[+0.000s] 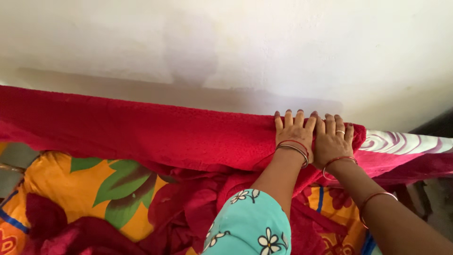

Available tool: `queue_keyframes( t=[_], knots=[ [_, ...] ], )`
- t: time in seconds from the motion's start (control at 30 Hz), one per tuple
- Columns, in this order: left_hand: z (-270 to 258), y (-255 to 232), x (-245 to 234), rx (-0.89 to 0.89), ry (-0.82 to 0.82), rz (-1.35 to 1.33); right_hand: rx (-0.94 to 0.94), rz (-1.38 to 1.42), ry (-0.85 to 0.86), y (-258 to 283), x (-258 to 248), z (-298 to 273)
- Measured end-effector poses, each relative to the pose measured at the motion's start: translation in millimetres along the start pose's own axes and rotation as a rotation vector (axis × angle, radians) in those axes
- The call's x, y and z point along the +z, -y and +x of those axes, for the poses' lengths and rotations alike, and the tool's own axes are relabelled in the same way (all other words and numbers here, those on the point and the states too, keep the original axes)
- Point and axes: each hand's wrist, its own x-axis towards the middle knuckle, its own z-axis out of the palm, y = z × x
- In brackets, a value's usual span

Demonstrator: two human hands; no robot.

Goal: The person folds a red towel on a wooden chair. They smooth the towel, fold it in half lengthwise, then fold it again into a compact rectangle. The folded towel remains on the chair at the end.

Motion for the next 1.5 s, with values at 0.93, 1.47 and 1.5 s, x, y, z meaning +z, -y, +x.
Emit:
queue_keyframes(
  t=[0.93, 1.47, 1.5],
  knots=[
    [5, -31, 33, -0.224, -0.147, 0.134, -0.233, -0.019, -0.144, -29, 0, -14],
    [-2, -115, 85, -0.116, -0.428, 0.102, -0.052, 0.472, -0.496, -106, 12, -51],
    [-1, -118, 83, -0.1, -0.386, 0.048, -0.043, 0.477, -0.495, -109, 13, -50]
  ],
)
